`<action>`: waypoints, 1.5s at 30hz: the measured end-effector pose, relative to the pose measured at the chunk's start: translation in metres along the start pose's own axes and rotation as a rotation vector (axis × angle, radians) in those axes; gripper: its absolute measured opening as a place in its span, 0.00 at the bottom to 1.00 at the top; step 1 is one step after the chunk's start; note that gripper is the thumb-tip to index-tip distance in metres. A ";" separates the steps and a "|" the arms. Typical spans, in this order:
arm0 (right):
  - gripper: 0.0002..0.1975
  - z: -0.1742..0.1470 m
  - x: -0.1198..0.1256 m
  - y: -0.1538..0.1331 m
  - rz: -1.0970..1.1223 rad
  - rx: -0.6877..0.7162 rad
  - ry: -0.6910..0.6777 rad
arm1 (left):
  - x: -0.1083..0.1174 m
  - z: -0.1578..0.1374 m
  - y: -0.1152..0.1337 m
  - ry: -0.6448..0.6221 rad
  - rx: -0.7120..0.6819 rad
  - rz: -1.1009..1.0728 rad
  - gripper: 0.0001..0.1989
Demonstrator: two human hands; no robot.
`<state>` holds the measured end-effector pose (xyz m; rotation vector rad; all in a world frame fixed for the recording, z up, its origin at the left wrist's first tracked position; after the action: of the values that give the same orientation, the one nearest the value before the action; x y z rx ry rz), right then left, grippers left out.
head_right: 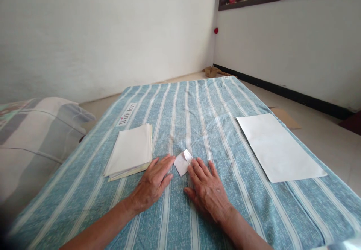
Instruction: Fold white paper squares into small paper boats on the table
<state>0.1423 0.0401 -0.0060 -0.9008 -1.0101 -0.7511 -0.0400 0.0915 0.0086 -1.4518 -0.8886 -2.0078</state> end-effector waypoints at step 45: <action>0.26 0.008 -0.002 0.005 -0.037 -0.056 0.082 | 0.004 0.017 0.034 -0.024 -0.163 0.158 0.24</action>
<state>0.1433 0.0498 -0.0070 -0.8944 -0.9391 -0.8440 -0.0057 0.0819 0.0239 -1.5849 -0.6111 -1.9858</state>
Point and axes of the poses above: each hand's wrist, its own z-axis towards the middle knuckle, its own x-axis out of the back of the hand, y = z × x, the point moved 4 cm from there along z, towards the middle knuckle, and after that the axes turned 2 degrees about z, right-handed, at the moved point
